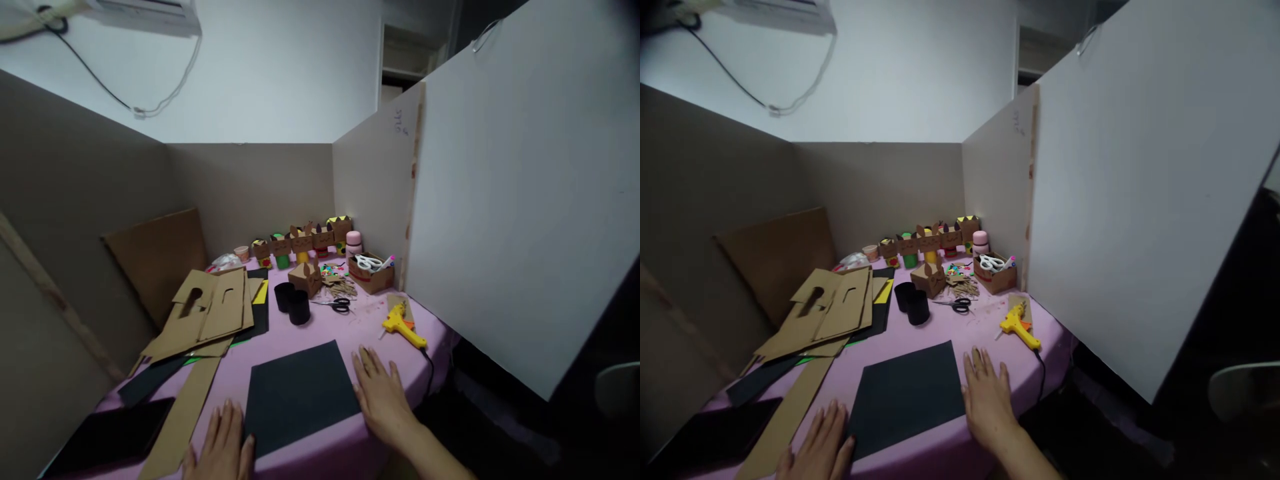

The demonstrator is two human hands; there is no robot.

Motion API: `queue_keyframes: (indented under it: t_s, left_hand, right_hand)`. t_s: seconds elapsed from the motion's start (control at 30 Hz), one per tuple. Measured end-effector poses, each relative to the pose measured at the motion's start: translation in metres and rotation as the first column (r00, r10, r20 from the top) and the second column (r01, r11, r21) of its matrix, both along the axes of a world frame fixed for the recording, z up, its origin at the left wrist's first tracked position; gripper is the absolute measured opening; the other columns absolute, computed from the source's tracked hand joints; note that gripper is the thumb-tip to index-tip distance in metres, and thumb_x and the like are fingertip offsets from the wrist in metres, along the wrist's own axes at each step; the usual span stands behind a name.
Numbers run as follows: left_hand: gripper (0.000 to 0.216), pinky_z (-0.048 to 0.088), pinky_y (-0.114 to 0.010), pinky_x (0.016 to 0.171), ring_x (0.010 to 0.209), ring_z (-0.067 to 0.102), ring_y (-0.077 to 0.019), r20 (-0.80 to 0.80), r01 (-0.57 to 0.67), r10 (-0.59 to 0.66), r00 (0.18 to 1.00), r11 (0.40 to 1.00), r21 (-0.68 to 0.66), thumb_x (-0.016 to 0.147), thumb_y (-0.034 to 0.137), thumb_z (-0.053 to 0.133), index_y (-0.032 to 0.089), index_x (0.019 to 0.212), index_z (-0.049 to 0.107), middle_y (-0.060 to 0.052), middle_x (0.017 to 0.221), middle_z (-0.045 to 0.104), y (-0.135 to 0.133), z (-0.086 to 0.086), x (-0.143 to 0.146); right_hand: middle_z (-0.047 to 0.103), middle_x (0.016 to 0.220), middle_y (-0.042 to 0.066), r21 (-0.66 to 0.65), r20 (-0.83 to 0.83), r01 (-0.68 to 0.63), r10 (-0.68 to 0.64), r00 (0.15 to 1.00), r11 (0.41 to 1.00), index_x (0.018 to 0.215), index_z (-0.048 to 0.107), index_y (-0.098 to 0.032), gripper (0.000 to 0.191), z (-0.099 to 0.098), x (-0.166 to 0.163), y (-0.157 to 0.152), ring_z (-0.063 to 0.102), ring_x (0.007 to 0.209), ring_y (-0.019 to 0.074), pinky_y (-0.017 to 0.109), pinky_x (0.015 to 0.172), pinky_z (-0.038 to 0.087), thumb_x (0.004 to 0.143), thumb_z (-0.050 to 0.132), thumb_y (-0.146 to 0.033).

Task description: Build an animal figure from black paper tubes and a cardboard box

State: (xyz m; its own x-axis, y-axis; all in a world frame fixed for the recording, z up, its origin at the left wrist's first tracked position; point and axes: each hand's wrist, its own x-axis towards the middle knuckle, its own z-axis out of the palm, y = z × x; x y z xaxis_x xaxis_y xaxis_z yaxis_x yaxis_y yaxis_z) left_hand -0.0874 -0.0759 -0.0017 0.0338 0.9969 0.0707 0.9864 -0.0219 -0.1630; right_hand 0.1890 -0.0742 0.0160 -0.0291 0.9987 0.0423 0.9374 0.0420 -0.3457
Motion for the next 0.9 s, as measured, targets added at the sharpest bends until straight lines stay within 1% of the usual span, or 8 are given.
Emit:
queue_keyframes:
  t_s: [0.07, 0.13, 0.2, 0.27, 0.37, 0.57, 0.77, 0.9]
  left_hand:
    - [0.054, 0.027, -0.058, 0.103, 0.138, 0.02, -0.0304, 0.017, -0.043, 0.041, 0.999, 0.994, 0.097, 0.091, 0.025, 0.015, 0.009, 0.139, 0.033, -0.01, 0.149, 0.027, 0.006, 0.01, 0.02]
    - [0.052, 0.028, -0.057, 0.103, 0.138, 0.019, -0.0305, 0.063, 0.04, -0.049, 0.997, 0.991, 0.131, 0.091, 0.023, 0.017, 0.01, 0.139, 0.033, -0.01, 0.15, 0.025, 0.018, 0.016, 0.044]
    - [0.052, 0.027, -0.052, 0.105, 0.138, 0.023, -0.0276, 0.122, 0.159, -0.171, 0.978, 0.982, 0.099, 0.09, 0.019, 0.018, 0.009, 0.139, 0.033, -0.011, 0.149, 0.026, 0.032, 0.018, 0.064]
    - [0.052, 0.028, -0.051, 0.106, 0.137, 0.026, -0.0273, 0.141, 0.183, -0.194, 0.971, 0.979, 0.086, 0.089, 0.016, 0.02, 0.007, 0.138, 0.033, -0.013, 0.148, 0.029, 0.045, 0.014, 0.072]
    - [0.052, 0.032, -0.05, 0.104, 0.135, 0.032, -0.0277, 0.157, 0.188, -0.195, 0.968, 0.981, 0.053, 0.088, 0.021, 0.026, 0.007, 0.136, 0.038, -0.014, 0.145, 0.035, 0.058, 0.006, 0.068]
    - [0.065, 0.029, -0.05, 0.105, 0.136, 0.028, -0.0302, 0.17, 0.077, -0.085, 0.982, 0.996, 0.055, 0.088, 0.041, 0.029, 0.0, 0.138, 0.031, -0.02, 0.147, 0.03, 0.058, 0.003, 0.042]
    - [0.059, 0.029, -0.05, 0.104, 0.134, 0.032, -0.031, 0.153, -0.051, 0.037, 0.988, 0.995, 0.087, 0.09, 0.035, 0.025, -0.002, 0.135, 0.036, -0.022, 0.144, 0.037, 0.04, 0.017, 0.016]
    - [0.054, 0.024, -0.058, 0.103, 0.137, 0.022, -0.0368, 0.134, -0.079, 0.057, 0.989, 0.983, 0.168, 0.091, 0.023, 0.02, -0.007, 0.134, 0.035, -0.028, 0.146, 0.028, 0.024, 0.021, 0.03]
  right_hand:
    - [0.019, 0.153, 0.012, 0.03, -0.006, 0.018, -0.018, 1.0, 0.999, 0.144, 0.027, -0.015, 0.059, 0.007, -0.012, 0.007, 0.012, 0.14, 0.0349, 0.068, 0.102, 0.016, 0.086, 0.033, -0.022]
    - [0.018, 0.153, 0.011, 0.062, -0.05, -0.077, 0.08, 0.996, 0.995, 0.144, 0.026, -0.015, 0.06, 0.011, -0.033, 0.019, 0.011, 0.14, 0.0353, 0.068, 0.102, 0.017, 0.085, 0.035, -0.022]
    - [0.02, 0.153, 0.007, 0.08, -0.069, -0.202, 0.207, 0.976, 0.976, 0.144, 0.025, -0.018, 0.06, 0.012, -0.056, 0.033, 0.014, 0.141, 0.0282, 0.058, 0.108, 0.017, 0.086, 0.036, -0.024]
    - [0.028, 0.151, 0.005, 0.072, -0.081, -0.291, 0.296, 0.952, 0.954, 0.143, 0.029, -0.018, 0.055, 0.008, -0.074, 0.046, 0.021, 0.139, 0.0215, 0.048, 0.11, 0.023, 0.088, 0.034, -0.025]
    - [0.033, 0.149, 0.01, 0.058, -0.088, -0.318, 0.322, 0.943, 0.946, 0.14, 0.034, -0.012, 0.053, -0.002, -0.083, 0.057, 0.024, 0.138, 0.0225, 0.047, 0.11, 0.022, 0.091, 0.03, -0.031]
    - [0.023, 0.151, 0.017, 0.026, -0.066, -0.183, 0.184, 0.981, 0.983, 0.143, 0.024, -0.006, 0.073, -0.013, -0.05, 0.057, 0.017, 0.14, 0.0285, 0.051, 0.11, 0.015, 0.088, 0.036, -0.051]
    - [0.029, 0.149, 0.018, 0.024, -0.015, -0.012, 0.012, 1.0, 1.0, 0.141, 0.03, -0.004, 0.057, -0.009, -0.009, 0.044, 0.021, 0.138, 0.0303, 0.056, 0.108, 0.015, 0.091, 0.031, -0.032]
    - [0.022, 0.151, 0.022, 0.07, -0.002, 0.054, -0.054, 0.999, 0.996, 0.142, 0.024, -0.001, 0.056, 0.001, -0.02, 0.028, 0.011, 0.14, 0.0359, 0.065, 0.104, 0.009, 0.09, 0.027, -0.02]
